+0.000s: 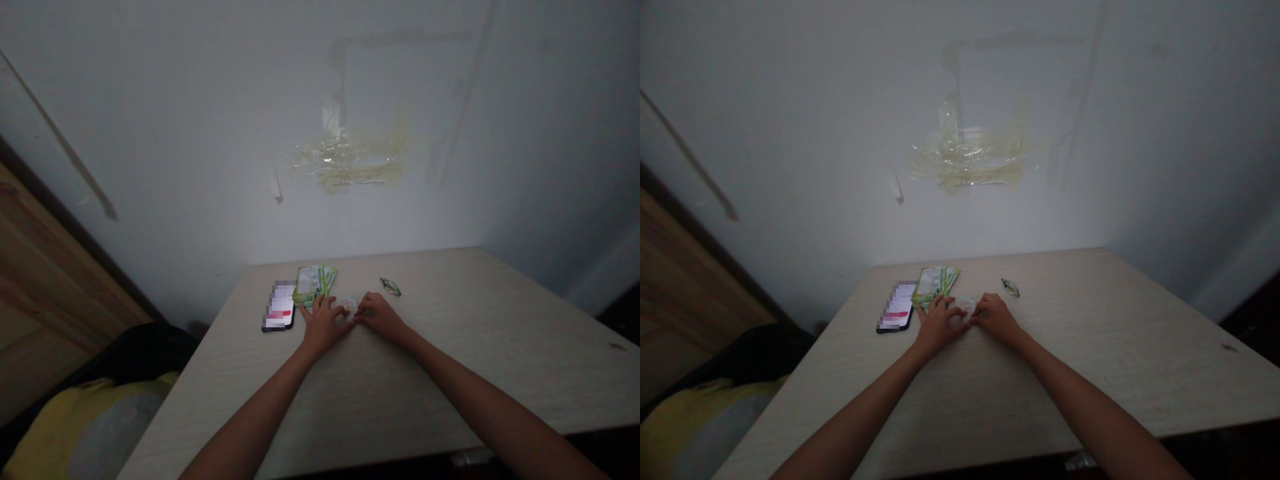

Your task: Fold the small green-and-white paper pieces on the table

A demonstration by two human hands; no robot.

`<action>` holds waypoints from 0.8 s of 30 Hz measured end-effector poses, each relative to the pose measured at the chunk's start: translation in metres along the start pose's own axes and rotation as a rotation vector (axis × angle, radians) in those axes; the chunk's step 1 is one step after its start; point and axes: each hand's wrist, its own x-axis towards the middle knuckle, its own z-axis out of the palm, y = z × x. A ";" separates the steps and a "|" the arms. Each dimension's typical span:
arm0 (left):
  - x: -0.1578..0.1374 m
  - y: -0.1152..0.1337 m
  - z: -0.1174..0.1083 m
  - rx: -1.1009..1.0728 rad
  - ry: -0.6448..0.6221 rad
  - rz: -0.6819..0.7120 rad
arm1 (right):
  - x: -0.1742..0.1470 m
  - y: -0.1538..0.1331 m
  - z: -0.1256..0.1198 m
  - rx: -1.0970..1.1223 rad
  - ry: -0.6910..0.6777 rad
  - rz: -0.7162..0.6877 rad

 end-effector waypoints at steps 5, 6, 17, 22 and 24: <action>0.000 0.003 0.000 -0.001 0.003 -0.028 | -0.001 0.002 -0.003 -0.002 -0.009 -0.056; 0.000 0.003 0.000 0.000 0.004 -0.031 | -0.002 0.002 -0.005 0.005 -0.009 -0.081; 0.002 -0.001 -0.003 0.001 -0.017 -0.065 | -0.010 -0.008 -0.023 0.013 -0.181 -0.288; 0.001 -0.001 -0.004 -0.012 0.037 -0.044 | -0.008 -0.014 -0.025 -0.020 -0.189 -0.287; -0.001 -0.001 -0.008 0.001 0.089 -0.014 | -0.009 -0.016 -0.025 -0.014 -0.196 -0.288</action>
